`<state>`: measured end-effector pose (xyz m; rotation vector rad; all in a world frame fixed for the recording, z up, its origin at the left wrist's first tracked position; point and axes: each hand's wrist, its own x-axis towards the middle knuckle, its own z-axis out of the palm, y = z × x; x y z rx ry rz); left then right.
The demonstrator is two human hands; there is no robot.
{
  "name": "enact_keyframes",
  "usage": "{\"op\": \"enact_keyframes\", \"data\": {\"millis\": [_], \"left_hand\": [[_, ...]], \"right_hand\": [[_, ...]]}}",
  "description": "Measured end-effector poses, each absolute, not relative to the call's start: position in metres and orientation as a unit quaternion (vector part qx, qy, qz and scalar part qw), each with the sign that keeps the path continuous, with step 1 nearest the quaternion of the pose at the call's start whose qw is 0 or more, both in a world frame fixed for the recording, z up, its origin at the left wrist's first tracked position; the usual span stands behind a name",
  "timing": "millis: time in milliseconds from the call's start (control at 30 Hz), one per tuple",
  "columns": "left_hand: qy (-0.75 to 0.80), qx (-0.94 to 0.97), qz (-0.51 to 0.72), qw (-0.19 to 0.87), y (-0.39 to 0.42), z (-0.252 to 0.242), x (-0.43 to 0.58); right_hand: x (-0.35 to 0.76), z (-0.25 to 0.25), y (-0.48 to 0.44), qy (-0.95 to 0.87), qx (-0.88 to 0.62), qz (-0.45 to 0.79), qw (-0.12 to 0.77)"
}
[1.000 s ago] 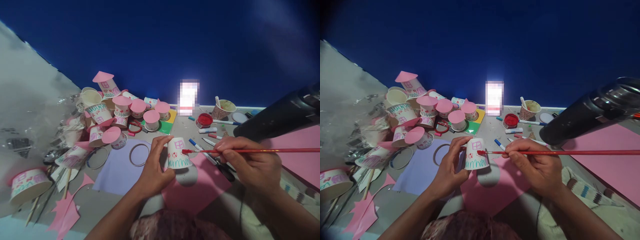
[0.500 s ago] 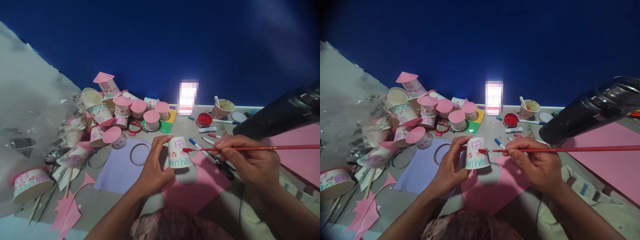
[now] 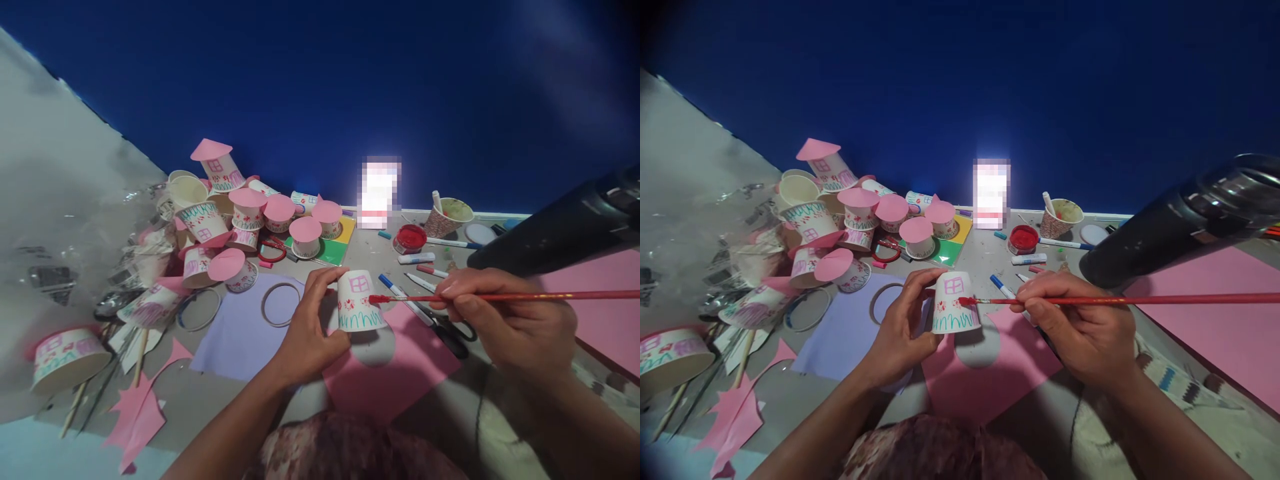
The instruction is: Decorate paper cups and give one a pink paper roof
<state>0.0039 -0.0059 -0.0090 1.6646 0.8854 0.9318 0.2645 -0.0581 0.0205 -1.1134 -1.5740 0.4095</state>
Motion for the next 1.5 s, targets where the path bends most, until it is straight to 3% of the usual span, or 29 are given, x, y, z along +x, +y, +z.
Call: {"op": "enact_keyframes", "data": {"millis": [1500], "left_hand": [[0.373, 0.692, 0.38, 0.488, -0.006, -0.009, 0.005]], "right_hand": [[0.266, 0.031, -0.059, -0.706, -0.452, 0.176, 0.515]]}}
